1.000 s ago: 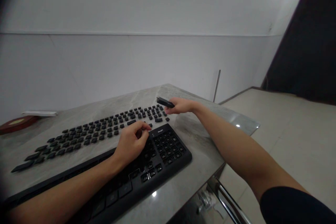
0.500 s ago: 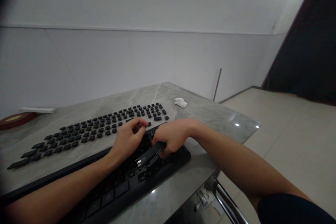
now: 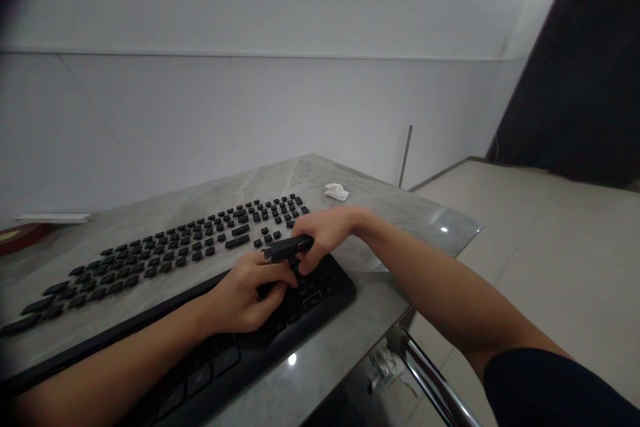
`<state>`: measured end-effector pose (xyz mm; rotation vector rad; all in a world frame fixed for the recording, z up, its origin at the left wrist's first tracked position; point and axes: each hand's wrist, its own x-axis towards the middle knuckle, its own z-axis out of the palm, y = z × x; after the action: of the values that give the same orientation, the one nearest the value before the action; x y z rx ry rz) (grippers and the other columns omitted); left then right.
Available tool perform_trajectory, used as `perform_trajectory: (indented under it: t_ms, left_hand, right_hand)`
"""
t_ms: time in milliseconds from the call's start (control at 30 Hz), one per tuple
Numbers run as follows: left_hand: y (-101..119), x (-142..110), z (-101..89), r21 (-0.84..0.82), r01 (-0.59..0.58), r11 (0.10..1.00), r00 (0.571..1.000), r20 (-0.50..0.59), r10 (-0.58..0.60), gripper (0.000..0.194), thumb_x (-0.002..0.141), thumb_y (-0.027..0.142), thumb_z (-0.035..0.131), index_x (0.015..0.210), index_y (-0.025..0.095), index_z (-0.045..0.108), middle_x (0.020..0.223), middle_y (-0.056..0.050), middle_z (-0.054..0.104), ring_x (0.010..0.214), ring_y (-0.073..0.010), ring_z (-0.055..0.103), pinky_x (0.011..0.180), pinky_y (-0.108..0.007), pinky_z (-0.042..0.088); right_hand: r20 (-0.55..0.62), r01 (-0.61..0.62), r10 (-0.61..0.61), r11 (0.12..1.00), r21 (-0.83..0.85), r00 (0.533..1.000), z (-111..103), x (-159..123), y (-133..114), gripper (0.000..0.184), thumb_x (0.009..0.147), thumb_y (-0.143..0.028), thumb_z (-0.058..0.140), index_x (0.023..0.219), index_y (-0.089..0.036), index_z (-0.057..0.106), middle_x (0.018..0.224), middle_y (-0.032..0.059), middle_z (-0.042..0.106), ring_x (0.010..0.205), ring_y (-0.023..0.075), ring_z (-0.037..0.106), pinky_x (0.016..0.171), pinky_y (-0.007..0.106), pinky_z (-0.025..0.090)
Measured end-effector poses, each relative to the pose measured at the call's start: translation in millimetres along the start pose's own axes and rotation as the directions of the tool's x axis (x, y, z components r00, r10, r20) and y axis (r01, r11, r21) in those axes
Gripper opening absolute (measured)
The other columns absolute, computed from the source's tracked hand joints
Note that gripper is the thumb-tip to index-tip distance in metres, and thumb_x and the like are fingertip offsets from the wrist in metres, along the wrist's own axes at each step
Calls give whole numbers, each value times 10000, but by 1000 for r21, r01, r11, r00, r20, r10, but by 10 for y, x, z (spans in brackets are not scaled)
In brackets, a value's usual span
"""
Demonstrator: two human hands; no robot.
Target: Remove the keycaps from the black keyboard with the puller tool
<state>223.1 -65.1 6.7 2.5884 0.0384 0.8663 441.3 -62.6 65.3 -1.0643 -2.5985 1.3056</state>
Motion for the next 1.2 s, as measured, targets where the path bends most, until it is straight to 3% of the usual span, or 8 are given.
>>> perform_trajectory:
  t_ms: [200, 267, 367, 467, 667, 767, 867, 1200]
  left_hand:
    - [4, -4, -8, 43, -123, 992, 979, 168, 114, 323, 795, 44, 471, 969, 131, 728, 785, -64, 592, 705, -166, 539, 626, -279, 438]
    - [1, -5, -5, 84, -154, 985, 969, 210, 133, 337, 803, 45, 469, 1002, 138, 724, 781, -56, 579, 684, -162, 514, 620, -286, 430]
    - [-3, -5, -2, 144, -193, 971, 957, 247, 154, 333, 816, 60, 469, 1021, 152, 715, 790, -51, 575, 678, -164, 503, 639, -296, 442]
    - [1, -3, -2, 202, -236, 950, 945, 275, 176, 316, 838, 80, 456, 1008, 156, 711, 782, -54, 579, 673, -171, 512, 647, -305, 460]
    - [22, 3, 4, 287, -299, 910, 930, 302, 210, 286, 853, 103, 436, 917, 161, 708, 749, -59, 578, 633, -180, 500, 604, -321, 466]
    - [19, 3, 2, 267, -282, 921, 934, 297, 200, 283, 840, 93, 446, 934, 158, 705, 773, -61, 584, 667, -181, 524, 630, -316, 481]
    - [12, 2, -4, 231, -285, 930, 934, 284, 216, 280, 829, 82, 452, 941, 148, 700, 782, -60, 587, 672, -173, 529, 641, -303, 481]
    - [6, -1, -3, 208, -279, 938, 938, 270, 219, 287, 824, 74, 443, 951, 149, 689, 757, -53, 563, 653, -170, 510, 616, -299, 472]
  right_hand:
    - [-152, 391, -360, 847, 360, 921, -16, -2, 106, 471, 878, -471, 622, 549, -164, 484, 440, -64, 408, 389, 61, 344, 407, 221, 267]
    - [-166, 444, -414, 798, 406, 895, -11, 38, 115, 506, 900, -556, 524, 586, -161, 534, 430, -33, 445, 423, 105, 451, 458, 250, 360]
    - [-156, 490, -475, 743, 455, 866, -11, 88, 103, 523, 898, -566, 484, 674, -120, 640, 530, 61, 595, 671, 207, 625, 686, 338, 483]
    - [-133, 426, -414, 779, 460, 900, -8, 99, 78, 553, 897, -575, 474, 743, -92, 695, 669, 92, 656, 717, 196, 597, 751, 338, 463]
    - [-38, 254, -262, 873, 416, 964, -2, 51, 66, 667, 897, -670, 422, 745, -88, 708, 599, 21, 548, 545, 113, 439, 525, 258, 347]
    - [56, 135, -159, 943, 303, 986, -25, 8, 66, 547, 883, -583, 516, 770, -86, 715, 554, -16, 503, 476, 87, 406, 442, 231, 278]
    - [186, 42, -84, 975, 218, 979, -48, -24, 66, 343, 837, -421, 624, 797, -93, 715, 587, -18, 562, 473, 77, 450, 430, 205, 309]
    - [118, 116, -134, 983, 143, 984, -93, -55, 64, 249, 809, -324, 646, 818, -93, 737, 608, -19, 588, 514, 71, 476, 450, 180, 349]
